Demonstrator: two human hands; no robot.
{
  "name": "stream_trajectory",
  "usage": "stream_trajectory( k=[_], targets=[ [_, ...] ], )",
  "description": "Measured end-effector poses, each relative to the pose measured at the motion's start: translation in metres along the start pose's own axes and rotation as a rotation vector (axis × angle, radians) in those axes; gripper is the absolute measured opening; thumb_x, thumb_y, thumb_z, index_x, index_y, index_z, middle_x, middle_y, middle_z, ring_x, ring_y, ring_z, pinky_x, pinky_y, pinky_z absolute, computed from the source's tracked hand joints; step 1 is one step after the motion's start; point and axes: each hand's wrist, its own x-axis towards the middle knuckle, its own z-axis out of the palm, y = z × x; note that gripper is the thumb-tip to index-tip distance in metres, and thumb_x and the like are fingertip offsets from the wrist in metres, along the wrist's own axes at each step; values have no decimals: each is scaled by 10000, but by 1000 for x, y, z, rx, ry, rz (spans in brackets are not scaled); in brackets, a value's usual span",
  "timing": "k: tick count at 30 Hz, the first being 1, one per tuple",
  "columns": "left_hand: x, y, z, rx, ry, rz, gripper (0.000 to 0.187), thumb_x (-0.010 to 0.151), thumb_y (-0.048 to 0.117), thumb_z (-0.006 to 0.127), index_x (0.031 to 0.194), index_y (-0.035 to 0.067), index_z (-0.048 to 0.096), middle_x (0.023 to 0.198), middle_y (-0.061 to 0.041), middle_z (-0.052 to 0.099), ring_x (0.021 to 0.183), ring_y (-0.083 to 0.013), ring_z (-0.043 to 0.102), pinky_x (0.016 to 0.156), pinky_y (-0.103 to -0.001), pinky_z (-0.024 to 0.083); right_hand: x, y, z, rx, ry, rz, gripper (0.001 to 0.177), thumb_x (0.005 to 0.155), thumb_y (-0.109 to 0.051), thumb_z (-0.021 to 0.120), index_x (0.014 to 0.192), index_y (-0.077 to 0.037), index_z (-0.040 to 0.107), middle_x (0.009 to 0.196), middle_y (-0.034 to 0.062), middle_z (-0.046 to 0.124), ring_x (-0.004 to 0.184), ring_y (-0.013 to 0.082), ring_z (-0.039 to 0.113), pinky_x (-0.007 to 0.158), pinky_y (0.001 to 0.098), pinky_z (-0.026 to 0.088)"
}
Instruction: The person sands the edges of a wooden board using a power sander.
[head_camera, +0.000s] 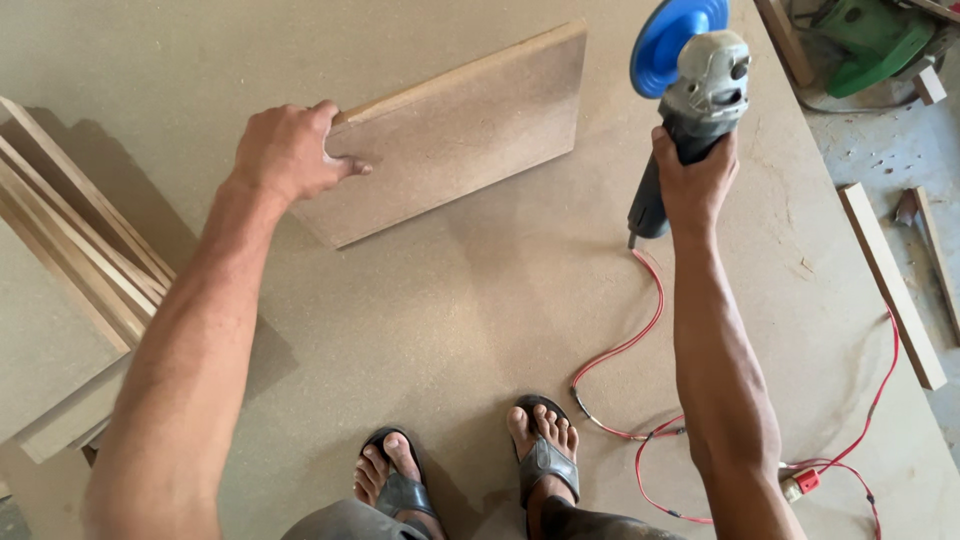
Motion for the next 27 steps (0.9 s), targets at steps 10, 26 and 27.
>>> stream_trajectory(
  k=[10,26,27],
  targets=[
    [15,-4,-12,-183,-42,-35,829,713,589,849,1312,53,645,997,-150,753,828,-271,728,822,-421,591,-41,-99,62,53,-235,-87,608,801,-188,879,1274,40,572,1073,199,743,985,323,748,869,438,586],
    [22,-9,-14,-147,-58,-14,795,706,621,844,1260,74,685,994,-140,756,870,-284,727,850,-426,590,-49,-141,113,-118,-542,-249,741,760,-169,882,1362,39,503,1174,249,694,1031,402,707,860,489,599],
    [22,-9,-14,-151,-84,-39,789,710,619,832,1269,81,687,987,-129,759,853,-270,730,855,-420,593,-45,-134,110,-122,-528,-233,741,765,-184,881,1359,32,495,1179,240,691,1033,378,712,869,471,607]
  ],
)
